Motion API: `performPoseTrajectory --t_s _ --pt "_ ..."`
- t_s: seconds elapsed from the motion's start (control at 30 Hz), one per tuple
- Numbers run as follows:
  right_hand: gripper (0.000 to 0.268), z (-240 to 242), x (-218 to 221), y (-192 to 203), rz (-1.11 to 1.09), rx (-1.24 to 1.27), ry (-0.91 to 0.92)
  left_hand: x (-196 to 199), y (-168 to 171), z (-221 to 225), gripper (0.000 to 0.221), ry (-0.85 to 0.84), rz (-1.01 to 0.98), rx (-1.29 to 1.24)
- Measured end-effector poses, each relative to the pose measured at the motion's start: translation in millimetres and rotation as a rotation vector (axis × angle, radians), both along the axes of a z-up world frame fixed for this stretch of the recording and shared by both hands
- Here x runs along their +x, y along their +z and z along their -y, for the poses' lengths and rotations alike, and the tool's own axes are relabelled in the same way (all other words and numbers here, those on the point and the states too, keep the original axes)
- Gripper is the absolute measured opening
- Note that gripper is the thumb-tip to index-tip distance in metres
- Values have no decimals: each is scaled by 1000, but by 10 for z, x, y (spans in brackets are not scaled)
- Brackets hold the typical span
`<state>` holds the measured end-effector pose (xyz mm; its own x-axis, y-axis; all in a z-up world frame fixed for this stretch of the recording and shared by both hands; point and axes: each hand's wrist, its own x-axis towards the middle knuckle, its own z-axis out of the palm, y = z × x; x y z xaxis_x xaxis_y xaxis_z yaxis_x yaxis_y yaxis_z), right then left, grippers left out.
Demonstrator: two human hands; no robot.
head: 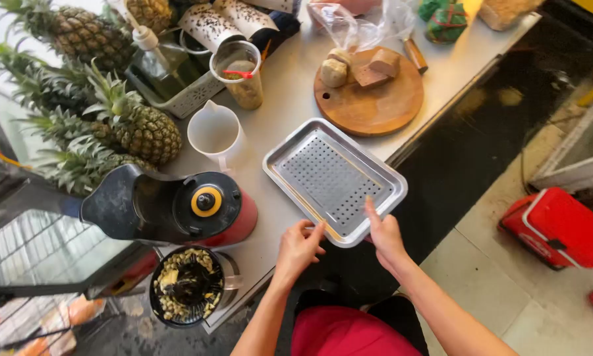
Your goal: Slicing Vietnamese deli meats on a wooden cutting board using a large knife.
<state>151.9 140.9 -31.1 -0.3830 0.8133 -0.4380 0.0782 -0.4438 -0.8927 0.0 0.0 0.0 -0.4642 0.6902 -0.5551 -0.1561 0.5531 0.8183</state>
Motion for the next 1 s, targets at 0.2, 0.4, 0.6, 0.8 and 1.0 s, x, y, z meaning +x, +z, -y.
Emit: performPoseTrajectory --t_s 0.2,0.4,0.6,0.8,1.0 --pt "47 -857 120 3 269 -81 979 -218 -197 -304 52 462 -307 -84" --pt "40 -2759 1098 896 137 462 1100 381 433 -687 47 506 -769 -393" --pt "45 -4539 2296 466 -109 -89 802 896 246 -1723 39 434 -931 53" --pt "42 -4909 2266 -410 720 667 625 1281 487 -2768 40 164 -894 150" --pt "38 -4612 905 173 400 801 642 599 40 -3298 45 157 -975 155"
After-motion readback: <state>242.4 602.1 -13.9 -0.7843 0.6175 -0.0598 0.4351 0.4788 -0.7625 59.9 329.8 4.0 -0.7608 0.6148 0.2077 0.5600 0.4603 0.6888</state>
